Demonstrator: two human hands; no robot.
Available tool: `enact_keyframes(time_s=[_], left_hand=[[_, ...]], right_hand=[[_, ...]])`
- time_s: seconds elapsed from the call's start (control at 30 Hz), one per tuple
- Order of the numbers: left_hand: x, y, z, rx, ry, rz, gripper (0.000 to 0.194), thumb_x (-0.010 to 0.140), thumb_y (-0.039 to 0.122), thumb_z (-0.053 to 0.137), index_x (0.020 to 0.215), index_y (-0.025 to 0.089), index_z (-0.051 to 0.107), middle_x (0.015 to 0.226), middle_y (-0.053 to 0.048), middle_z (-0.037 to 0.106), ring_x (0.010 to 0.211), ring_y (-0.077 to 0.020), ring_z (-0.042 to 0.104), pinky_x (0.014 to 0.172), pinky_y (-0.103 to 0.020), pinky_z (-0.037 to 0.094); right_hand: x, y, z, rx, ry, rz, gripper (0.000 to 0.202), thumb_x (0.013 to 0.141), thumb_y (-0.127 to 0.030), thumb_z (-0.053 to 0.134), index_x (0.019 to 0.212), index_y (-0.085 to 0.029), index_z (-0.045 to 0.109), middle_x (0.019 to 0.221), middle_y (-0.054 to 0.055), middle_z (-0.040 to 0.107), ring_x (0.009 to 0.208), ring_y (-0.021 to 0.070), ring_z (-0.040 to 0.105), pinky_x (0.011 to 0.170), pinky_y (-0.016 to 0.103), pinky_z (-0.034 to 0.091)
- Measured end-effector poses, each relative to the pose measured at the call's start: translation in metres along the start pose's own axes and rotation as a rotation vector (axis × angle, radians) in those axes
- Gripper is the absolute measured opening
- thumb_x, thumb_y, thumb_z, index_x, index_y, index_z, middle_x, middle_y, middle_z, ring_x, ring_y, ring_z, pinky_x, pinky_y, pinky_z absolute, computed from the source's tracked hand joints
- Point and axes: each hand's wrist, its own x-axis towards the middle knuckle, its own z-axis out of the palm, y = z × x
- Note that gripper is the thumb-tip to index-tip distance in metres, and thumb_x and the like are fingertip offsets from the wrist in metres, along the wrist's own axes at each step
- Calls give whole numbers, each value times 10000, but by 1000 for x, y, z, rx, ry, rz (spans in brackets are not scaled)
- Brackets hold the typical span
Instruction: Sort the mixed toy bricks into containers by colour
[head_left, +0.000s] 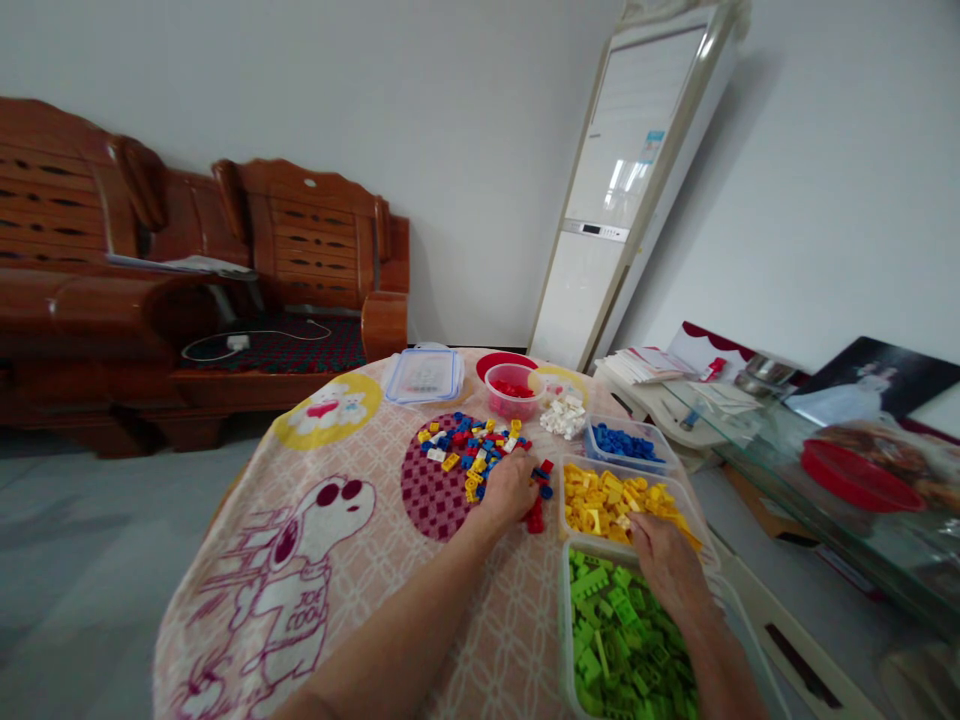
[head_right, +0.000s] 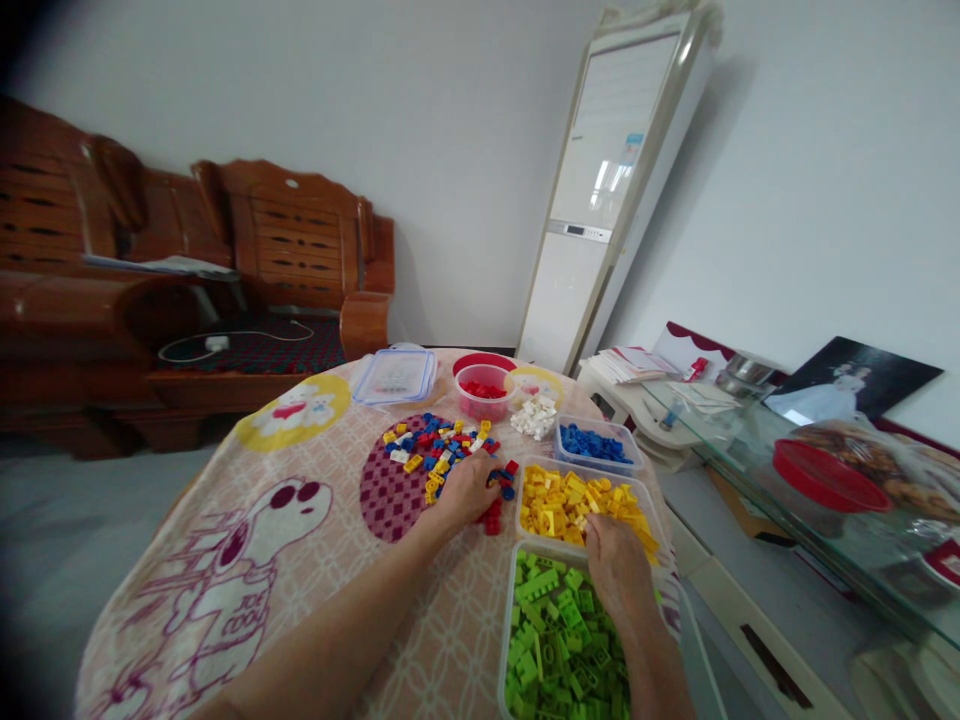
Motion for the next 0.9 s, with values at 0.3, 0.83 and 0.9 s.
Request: enact_keyframes(time_s=[0.3,0.83,0.9], left_hand=[[3,-10,0,-60,-11,55,266,843,150,503,943,174,748,1010,-96,685,956,-203,640,898,-308,497],[1,10,-7,-379,137,128,261,769,72,562,961,161,715,942,-56,704,900,-159,639,869,-263,505],[-3,22,-5,-425,103,186,257,787,100,575,989,165,719,960,-61,720,888,-162,650,870,-271,510]], right_hand=[[0,0,-1,35,-1,-3,424,945,-260,315,1015,-124,710,990,134,724,918,218,644,879,328,449],[0,2,2,32,10,-8,427,947,-264,310,1038,-126,704,1020,131,726,944,226,643,896,341,449],[1,2,1,37,-3,-8,426,950,-259,310,1045,-120,701,1033,136,723,957,229,641,900,343,447]])
